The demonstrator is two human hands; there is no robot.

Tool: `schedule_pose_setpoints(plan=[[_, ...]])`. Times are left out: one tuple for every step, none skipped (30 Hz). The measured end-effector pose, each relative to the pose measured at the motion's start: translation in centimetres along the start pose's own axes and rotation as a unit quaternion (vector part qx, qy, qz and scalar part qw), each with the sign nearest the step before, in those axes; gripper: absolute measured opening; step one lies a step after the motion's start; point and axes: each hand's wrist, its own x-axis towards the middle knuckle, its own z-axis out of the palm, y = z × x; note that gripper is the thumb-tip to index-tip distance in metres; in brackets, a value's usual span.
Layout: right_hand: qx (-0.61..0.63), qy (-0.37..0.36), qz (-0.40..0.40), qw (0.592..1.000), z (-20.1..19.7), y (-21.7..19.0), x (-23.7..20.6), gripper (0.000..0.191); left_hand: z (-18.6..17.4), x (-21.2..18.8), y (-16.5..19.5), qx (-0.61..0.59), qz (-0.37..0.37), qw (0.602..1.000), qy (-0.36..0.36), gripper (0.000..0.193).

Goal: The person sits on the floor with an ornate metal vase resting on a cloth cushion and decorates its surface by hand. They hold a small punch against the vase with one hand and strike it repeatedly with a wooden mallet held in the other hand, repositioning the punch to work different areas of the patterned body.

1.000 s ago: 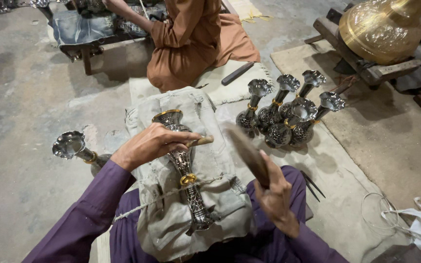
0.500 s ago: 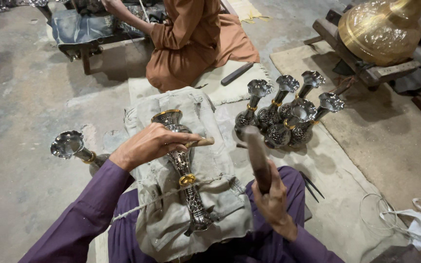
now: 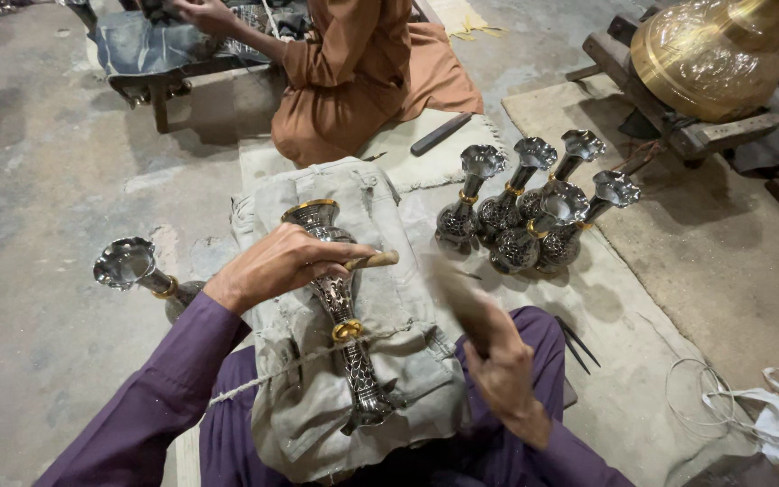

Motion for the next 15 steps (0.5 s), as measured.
schedule_pose_setpoints(plan=[[-0.048,-0.015,-0.017,0.999,-0.1,0.0,0.0,0.068,0.0,0.0,0.0,0.002,-0.007,1.0,-0.003,0.046],[-0.023,0.008,-0.031,0.999,-0.2,0.0,0.0,0.071,0.1,0.0,0.0,0.004,-0.012,1.0,-0.006,0.046],[0.002,0.033,-0.043,0.999,-0.2,-0.1,-0.1,0.074,0.0,-0.1,0.0,0.007,-0.018,1.0,-0.011,0.046],[0.028,0.057,-0.058,0.996,-0.2,-0.2,0.0,0.077,0.0,0.0,-0.1,0.001,0.009,1.0,0.003,0.046],[0.017,0.036,-0.056,0.998,-0.3,-0.2,0.1,0.076,0.0,0.1,-0.1,-0.005,0.034,0.999,0.017,0.045],[0.007,0.014,-0.052,0.999,-0.4,-0.3,0.2,0.075,0.0,0.0,-0.1,-0.013,0.058,0.998,0.031,0.045],[-0.005,-0.009,-0.048,0.999,-0.5,-0.4,0.2,0.074,0.0,0.0,0.0,-0.012,0.038,0.999,0.024,0.045],[0.005,-0.004,-0.031,1.0,-0.5,-0.5,0.4,0.075,0.1,0.0,0.0,-0.011,0.019,1.0,0.018,0.046],[0.015,0.003,-0.012,1.0,-0.5,-0.7,0.6,0.075,0.1,0.0,0.0,-0.009,0.0,1.0,0.008,0.046],[0.025,0.01,0.006,1.0,-0.5,-0.8,0.8,0.075,0.1,0.0,0.1,-0.003,0.0,1.0,0.006,0.047],[0.04,0.025,-0.03,0.998,-0.5,-1.0,1.0,0.078,0.1,0.0,0.1,0.004,-0.001,1.0,0.006,0.047],[0.055,0.038,-0.065,0.996,-0.6,-1.3,1.1,0.08,0.1,-0.1,0.1,0.01,-0.004,1.0,0.007,0.048],[0.07,0.05,-0.098,0.991,-0.8,-1.6,1.2,0.082,0.1,-0.1,0.2,0.017,-0.022,1.0,0.002,0.048],[0.027,0.007,-0.045,0.999,-0.9,-1.7,1.6,0.083,0.2,-0.1,0.2,0.024,-0.038,0.999,-0.004,0.049],[-0.015,-0.036,0.008,0.999,-1.2,-1.7,2.1,0.083,0.2,-0.1,0.2,0.032,-0.054,0.998,-0.009,0.049]])
